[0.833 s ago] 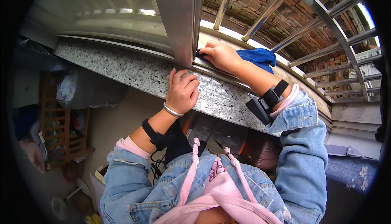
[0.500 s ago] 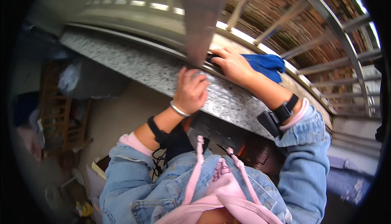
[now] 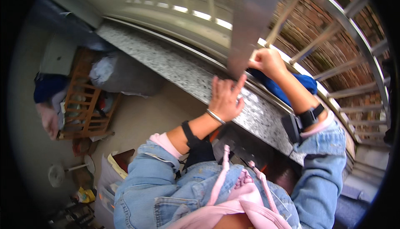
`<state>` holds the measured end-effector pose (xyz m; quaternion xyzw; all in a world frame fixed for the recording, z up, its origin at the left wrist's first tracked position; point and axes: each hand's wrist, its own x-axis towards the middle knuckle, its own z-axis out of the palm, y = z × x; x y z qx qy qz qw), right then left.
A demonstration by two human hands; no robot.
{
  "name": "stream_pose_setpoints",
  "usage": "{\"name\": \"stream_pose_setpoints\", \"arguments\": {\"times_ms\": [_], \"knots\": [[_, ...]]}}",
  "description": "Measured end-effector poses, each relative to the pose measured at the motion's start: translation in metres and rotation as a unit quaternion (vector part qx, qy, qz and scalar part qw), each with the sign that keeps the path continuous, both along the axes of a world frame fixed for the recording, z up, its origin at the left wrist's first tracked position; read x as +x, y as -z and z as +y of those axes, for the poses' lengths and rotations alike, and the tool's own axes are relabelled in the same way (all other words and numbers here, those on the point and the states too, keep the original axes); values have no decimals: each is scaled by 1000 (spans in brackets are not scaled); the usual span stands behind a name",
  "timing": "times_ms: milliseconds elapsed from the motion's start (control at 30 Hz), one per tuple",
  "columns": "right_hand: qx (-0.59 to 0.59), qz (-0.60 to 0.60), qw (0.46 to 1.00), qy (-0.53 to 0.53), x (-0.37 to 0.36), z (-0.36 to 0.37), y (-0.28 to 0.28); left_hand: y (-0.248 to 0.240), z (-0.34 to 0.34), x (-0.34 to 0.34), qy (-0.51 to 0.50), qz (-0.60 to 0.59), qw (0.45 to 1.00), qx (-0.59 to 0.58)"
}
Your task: The person wipes the metal window frame and sill with a blue cloth, moving along the length of the frame and repeatedly folding the cloth. The person then walks away from the window into the room.
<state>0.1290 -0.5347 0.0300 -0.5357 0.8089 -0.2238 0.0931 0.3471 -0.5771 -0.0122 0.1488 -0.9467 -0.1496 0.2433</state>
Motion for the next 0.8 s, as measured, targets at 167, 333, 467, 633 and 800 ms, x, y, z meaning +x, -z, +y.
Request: {"name": "stream_pose_setpoints", "arguments": {"times_ms": [167, 333, 467, 633, 800], "knots": [[-45, 61, 997, -27, 5, 5, 3, 4, 5, -3, -43, -14, 998, -32], [58, 21, 998, -34, 5, 6, -17, 6, 7, -5, -45, -19, 997, -61], [27, 4, 987, -161, -10, 25, -17, 9, 5, -6, -26, -16, 998, -46], [-7, 50, 976, -213, -6, 62, 11, 11, 4, -6, -11, -4, 999, -42], [-69, -44, 975, -208, -4, 60, 27, 10, 4, -7, -7, -20, 999, -38]]}}
